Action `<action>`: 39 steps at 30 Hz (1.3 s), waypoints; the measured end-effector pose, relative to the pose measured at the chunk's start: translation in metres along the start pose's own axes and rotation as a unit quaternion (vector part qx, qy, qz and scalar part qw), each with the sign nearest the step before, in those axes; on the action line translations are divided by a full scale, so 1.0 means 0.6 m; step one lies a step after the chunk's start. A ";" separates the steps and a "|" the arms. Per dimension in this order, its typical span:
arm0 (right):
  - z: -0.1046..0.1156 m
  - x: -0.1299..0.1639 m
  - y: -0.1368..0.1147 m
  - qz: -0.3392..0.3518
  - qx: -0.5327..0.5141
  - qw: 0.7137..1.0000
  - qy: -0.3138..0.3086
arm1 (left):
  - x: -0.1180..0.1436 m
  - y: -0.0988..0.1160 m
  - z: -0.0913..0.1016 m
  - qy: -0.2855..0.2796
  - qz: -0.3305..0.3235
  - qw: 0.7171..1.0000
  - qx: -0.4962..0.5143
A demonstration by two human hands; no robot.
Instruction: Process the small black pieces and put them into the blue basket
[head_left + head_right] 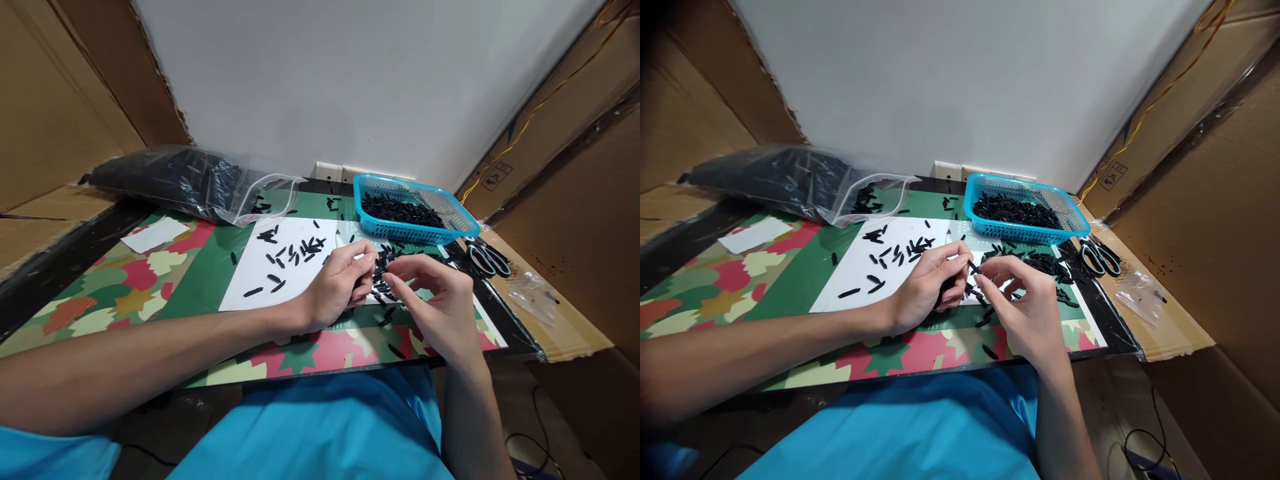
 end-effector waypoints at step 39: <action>0.132 0.034 -0.059 0.164 0.166 0.883 0.408 | 0.004 -0.010 0.002 -0.030 -0.007 0.999 -0.035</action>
Point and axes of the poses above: each hand's wrist, its own x-axis away from the middle knuckle, its own z-axis out of the back of the hand, y = z × x, the point moved 9 cm from there along -x, towards the middle knuckle, and after that the axes turned 9 degrees about -y, right-handed, at the moved point
